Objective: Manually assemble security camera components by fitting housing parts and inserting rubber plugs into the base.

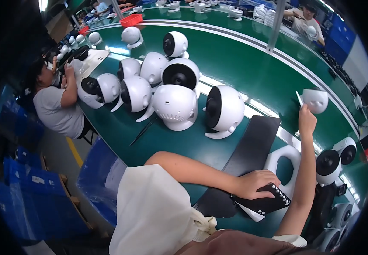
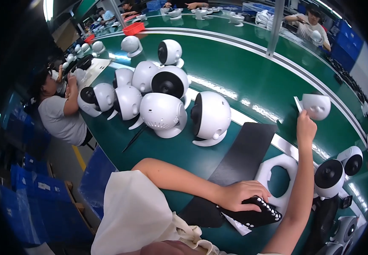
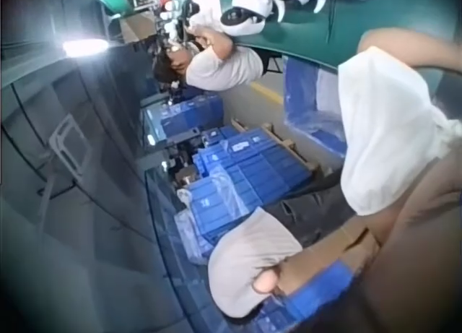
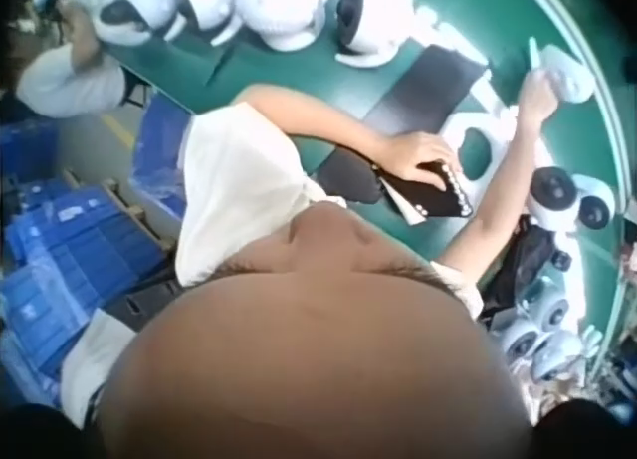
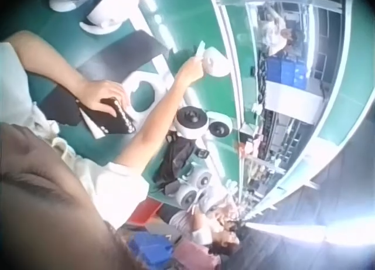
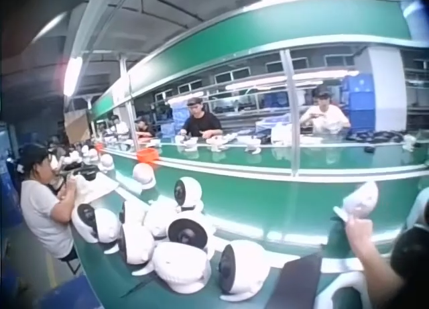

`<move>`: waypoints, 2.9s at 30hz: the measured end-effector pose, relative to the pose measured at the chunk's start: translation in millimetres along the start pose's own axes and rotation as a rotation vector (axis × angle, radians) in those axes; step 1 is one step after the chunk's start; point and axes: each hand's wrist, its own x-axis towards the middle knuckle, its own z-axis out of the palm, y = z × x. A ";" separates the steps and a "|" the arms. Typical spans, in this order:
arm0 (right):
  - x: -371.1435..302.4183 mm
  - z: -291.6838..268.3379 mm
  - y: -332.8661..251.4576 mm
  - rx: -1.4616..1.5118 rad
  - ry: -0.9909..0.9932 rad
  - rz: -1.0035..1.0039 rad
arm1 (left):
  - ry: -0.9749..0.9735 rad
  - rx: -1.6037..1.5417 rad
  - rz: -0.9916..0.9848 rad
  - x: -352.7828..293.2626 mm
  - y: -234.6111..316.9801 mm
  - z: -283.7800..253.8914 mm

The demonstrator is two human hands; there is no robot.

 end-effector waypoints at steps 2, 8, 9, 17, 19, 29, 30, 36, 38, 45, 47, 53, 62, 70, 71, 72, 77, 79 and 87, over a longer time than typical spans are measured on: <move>7.5 -13.6 -5.5 0.088 -0.023 -0.057 | -0.002 -0.005 -0.012 -1.5 -1.4 -1.3; -16.8 1.7 -7.2 0.146 -0.308 -0.015 | -0.063 0.004 -0.193 6.7 -9.6 8.1; -28.7 5.8 8.5 0.137 -0.333 0.034 | -0.068 -0.026 -0.146 10.3 -14.6 17.2; -10.6 -129.0 -13.2 0.719 -0.839 -0.198 | -0.091 0.000 -0.307 7.2 3.7 -7.4; -44.3 -179.1 19.0 0.894 -0.646 -0.191 | -0.138 -0.047 -0.290 11.1 1.4 -2.2; -146.5 -152.0 141.3 1.161 -0.156 0.902 | -0.155 -0.036 -0.282 20.0 1.6 -2.5; -147.5 -151.0 143.3 1.257 -0.166 0.913 | -0.141 -0.032 -0.266 19.0 2.8 -3.5; -155.6 -139.0 164.6 1.752 -0.213 1.202 | -0.133 -0.025 -0.319 14.3 -0.6 -2.2; -147.3 -163.5 154.2 2.042 0.029 1.091 | -0.123 -0.025 -0.303 13.3 -1.4 -3.5; -139.2 -175.2 106.6 2.840 -0.208 0.766 | -0.031 -0.357 -0.397 18.9 5.4 -11.4; -136.7 -168.1 81.7 2.844 -0.411 0.829 | 0.004 -0.520 -0.376 22.0 8.8 -9.8; -139.5 -154.8 39.0 2.638 -0.964 0.788 | -0.223 -0.198 -0.332 -3.1 18.7 -22.3; -134.7 -159.9 56.3 1.567 -0.442 0.451 | -0.295 -0.601 -0.351 17.1 34.4 -4.2; -128.3 -212.5 83.9 1.143 -0.053 0.546 | -0.234 -0.506 -0.416 34.1 46.7 -3.7; -128.0 -228.6 89.9 1.323 -0.173 0.643 | -0.218 -0.365 -0.478 31.6 49.4 -7.7; -128.4 -239.2 91.1 1.353 -0.291 0.691 | -0.195 -0.213 -0.540 28.3 53.9 -13.7; -133.9 -278.3 73.9 0.925 -0.028 0.161 | 0.054 -0.172 -0.548 34.2 72.4 -12.0; -133.9 -288.3 56.9 0.998 0.051 0.021 | 0.140 -0.267 -0.512 40.1 78.5 -8.8; -147.9 -277.0 11.7 1.660 -0.418 0.112 | 0.140 -0.255 -0.416 31.5 78.8 -11.5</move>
